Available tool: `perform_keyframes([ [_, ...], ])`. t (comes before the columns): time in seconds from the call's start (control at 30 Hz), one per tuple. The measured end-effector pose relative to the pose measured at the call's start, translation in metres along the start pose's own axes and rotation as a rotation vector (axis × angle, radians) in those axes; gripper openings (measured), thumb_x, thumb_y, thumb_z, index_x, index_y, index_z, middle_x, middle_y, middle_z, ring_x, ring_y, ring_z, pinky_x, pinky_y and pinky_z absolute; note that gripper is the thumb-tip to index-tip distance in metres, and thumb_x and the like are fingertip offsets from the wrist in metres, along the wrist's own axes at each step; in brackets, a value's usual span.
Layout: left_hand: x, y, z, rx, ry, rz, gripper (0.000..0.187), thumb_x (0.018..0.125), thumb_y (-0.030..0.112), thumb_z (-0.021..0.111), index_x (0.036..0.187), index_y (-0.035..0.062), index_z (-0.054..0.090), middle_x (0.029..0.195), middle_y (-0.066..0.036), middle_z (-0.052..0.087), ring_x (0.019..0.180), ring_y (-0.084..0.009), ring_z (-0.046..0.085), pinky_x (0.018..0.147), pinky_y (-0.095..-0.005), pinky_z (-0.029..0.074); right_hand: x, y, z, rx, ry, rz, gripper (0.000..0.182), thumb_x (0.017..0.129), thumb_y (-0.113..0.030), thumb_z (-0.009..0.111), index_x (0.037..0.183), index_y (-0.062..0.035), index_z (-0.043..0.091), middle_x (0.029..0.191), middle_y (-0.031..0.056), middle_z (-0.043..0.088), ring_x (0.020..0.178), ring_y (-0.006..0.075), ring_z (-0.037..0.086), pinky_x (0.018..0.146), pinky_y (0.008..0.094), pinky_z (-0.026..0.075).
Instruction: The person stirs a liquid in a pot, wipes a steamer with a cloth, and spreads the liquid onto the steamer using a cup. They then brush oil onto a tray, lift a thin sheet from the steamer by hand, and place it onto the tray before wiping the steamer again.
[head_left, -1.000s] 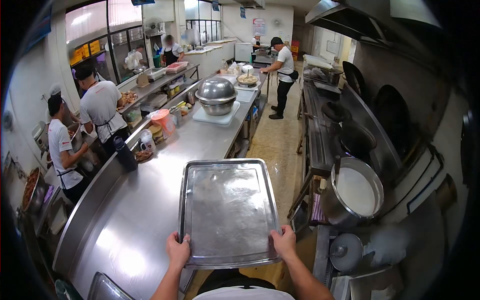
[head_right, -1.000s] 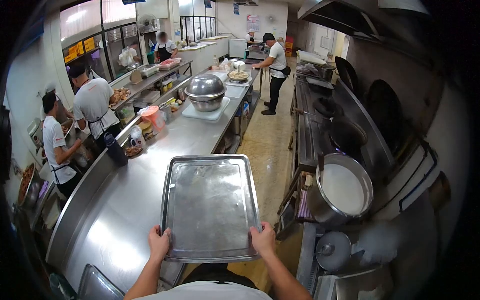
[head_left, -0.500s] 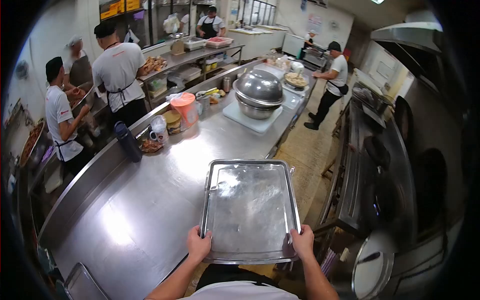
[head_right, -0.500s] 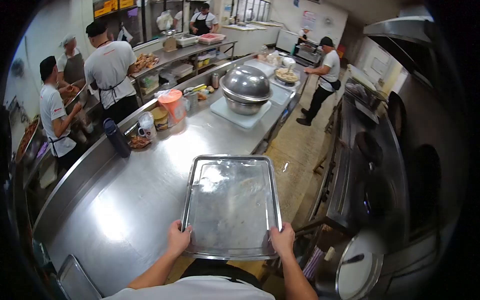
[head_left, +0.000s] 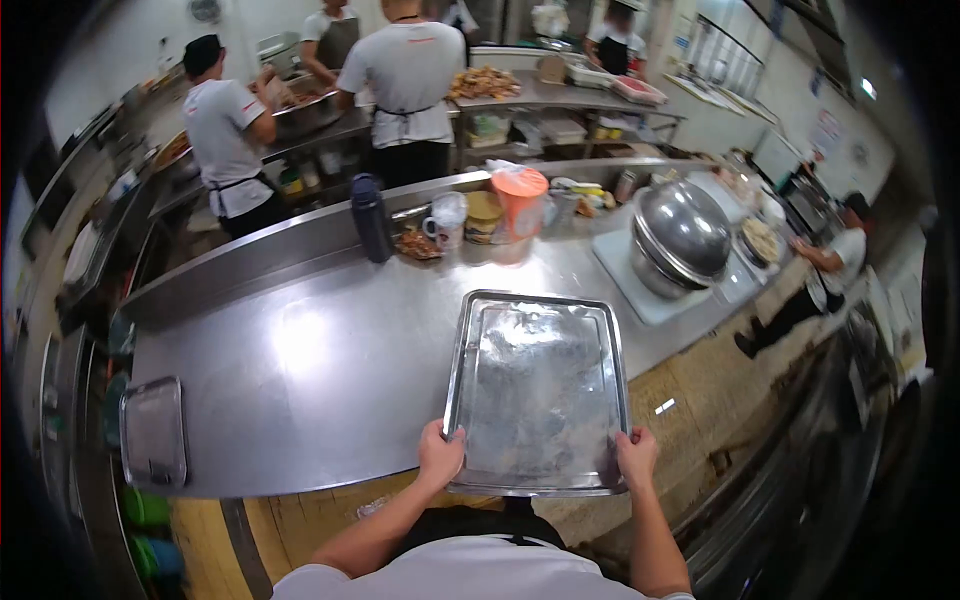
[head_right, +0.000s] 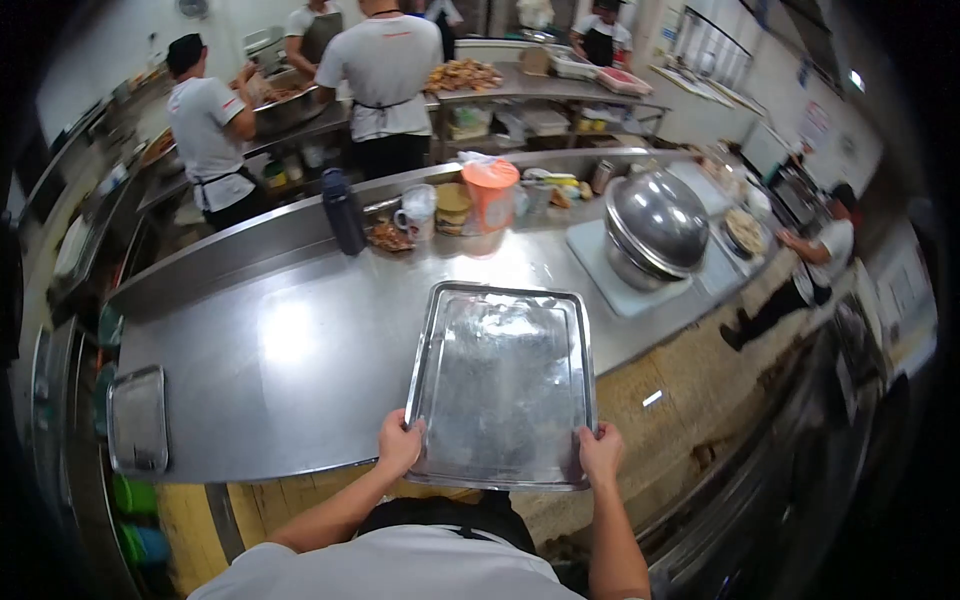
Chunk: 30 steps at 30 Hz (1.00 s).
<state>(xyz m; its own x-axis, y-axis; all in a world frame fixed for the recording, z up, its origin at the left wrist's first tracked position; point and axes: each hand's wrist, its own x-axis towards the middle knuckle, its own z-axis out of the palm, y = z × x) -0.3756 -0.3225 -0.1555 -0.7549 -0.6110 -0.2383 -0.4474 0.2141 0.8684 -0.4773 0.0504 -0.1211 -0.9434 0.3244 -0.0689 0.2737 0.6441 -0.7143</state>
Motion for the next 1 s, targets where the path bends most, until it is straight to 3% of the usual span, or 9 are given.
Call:
perform_keyframes([
  [0.13, 0.015, -0.007, 0.03, -0.049, 0.159, -0.104, 0.033, 0.09, 0.023, 0.074, 0.112, -0.0002, 0.068, 0.102, -0.018, 0.07, 0.092, -0.0309, 0.068, 0.084, -0.0427, 0.053, 0.074, -0.016, 0.032, 0.062, -0.127, -0.116, 0.043, 0.078, -0.025, 0.079, 0.104, 0.0079, 0.07, 0.088, 0.022, 0.072, 0.082, 0.0338, 0.071, 0.077, 0.0427, 0.055],
  [0.27, 0.022, 0.003, 0.046, -0.129, 0.233, -0.22, 0.032, 0.09, 0.023, 0.073, 0.112, 0.0015, 0.069, 0.103, -0.017, 0.071, 0.096, -0.0328, 0.069, 0.085, -0.0433, 0.053, 0.125, -0.028, 0.06, 0.002, -0.181, -0.258, 0.033, 0.082, -0.019, 0.079, 0.102, 0.0057, 0.07, 0.083, 0.0161, 0.072, 0.076, 0.0253, 0.07, 0.071, 0.0389, 0.054],
  [0.5, 0.042, 0.017, 0.064, 0.081, 0.317, -0.255, 0.046, 0.089, 0.024, 0.073, 0.128, -0.0001, 0.065, 0.114, -0.021, 0.07, 0.108, -0.0365, 0.066, 0.097, -0.0448, 0.051, 0.186, -0.032, 0.108, 0.037, -0.248, -0.381, 0.035, 0.082, -0.019, 0.075, 0.105, 0.0064, 0.07, 0.086, 0.0197, 0.073, 0.077, 0.0295, 0.07, 0.074, 0.0407, 0.055],
  [0.63, 0.057, 0.01, 0.074, 0.119, 0.277, -0.217, 0.056, 0.09, 0.024, 0.071, 0.138, -0.002, 0.059, 0.121, -0.024, 0.067, 0.116, -0.0392, 0.063, 0.106, -0.0448, 0.047, 0.213, -0.034, 0.123, -0.038, -0.305, -0.433, 0.036, 0.08, -0.017, 0.071, 0.108, 0.0061, 0.07, 0.09, 0.0229, 0.073, 0.083, 0.0369, 0.071, 0.078, 0.0433, 0.055],
  [0.7, 0.064, 0.002, 0.079, 0.143, 0.274, -0.17, 0.056, 0.09, 0.023, 0.07, 0.138, -0.0029, 0.058, 0.121, -0.024, 0.067, 0.116, -0.0392, 0.063, 0.105, -0.0447, 0.047, 0.209, -0.06, 0.109, -0.128, -0.413, -0.395, 0.041, 0.079, -0.016, 0.069, 0.113, 0.0061, 0.07, 0.099, 0.0258, 0.072, 0.092, 0.0407, 0.07, 0.084, 0.0448, 0.055],
  [0.83, 0.078, -0.01, 0.099, 0.087, 0.312, -0.108, 0.049, 0.09, 0.02, 0.068, 0.135, -0.0004, 0.06, 0.118, -0.022, 0.069, 0.113, -0.0399, 0.065, 0.101, -0.0461, 0.049, 0.209, -0.063, 0.111, -0.207, -0.276, -0.436, 0.048, 0.079, -0.016, 0.067, 0.121, 0.0063, 0.066, 0.117, 0.0292, 0.067, 0.106, 0.0446, 0.066, 0.094, 0.0488, 0.052],
  [0.9, 0.06, 0.029, 0.087, 0.127, 0.288, -0.165, 0.042, 0.09, 0.019, 0.068, 0.128, 0.0019, 0.065, 0.113, -0.021, 0.07, 0.109, -0.0403, 0.065, 0.098, -0.0477, 0.05, 0.206, -0.069, 0.103, -0.21, -0.256, -0.444, 0.051, 0.08, -0.016, 0.066, 0.126, 0.0069, 0.063, 0.123, 0.0303, 0.064, 0.107, 0.0467, 0.064, 0.095, 0.0527, 0.051],
  [1.0, 0.038, 0.06, 0.074, 0.309, 0.2, -0.19, 0.032, 0.088, 0.017, 0.067, 0.117, 0.0036, 0.069, 0.106, -0.021, 0.071, 0.104, -0.0412, 0.066, 0.092, -0.0492, 0.051, 0.204, -0.07, 0.091, -0.315, -0.262, -0.356, 0.046, 0.081, -0.013, 0.064, 0.123, 0.0069, 0.064, 0.119, 0.0304, 0.065, 0.108, 0.0471, 0.065, 0.095, 0.0524, 0.052],
])
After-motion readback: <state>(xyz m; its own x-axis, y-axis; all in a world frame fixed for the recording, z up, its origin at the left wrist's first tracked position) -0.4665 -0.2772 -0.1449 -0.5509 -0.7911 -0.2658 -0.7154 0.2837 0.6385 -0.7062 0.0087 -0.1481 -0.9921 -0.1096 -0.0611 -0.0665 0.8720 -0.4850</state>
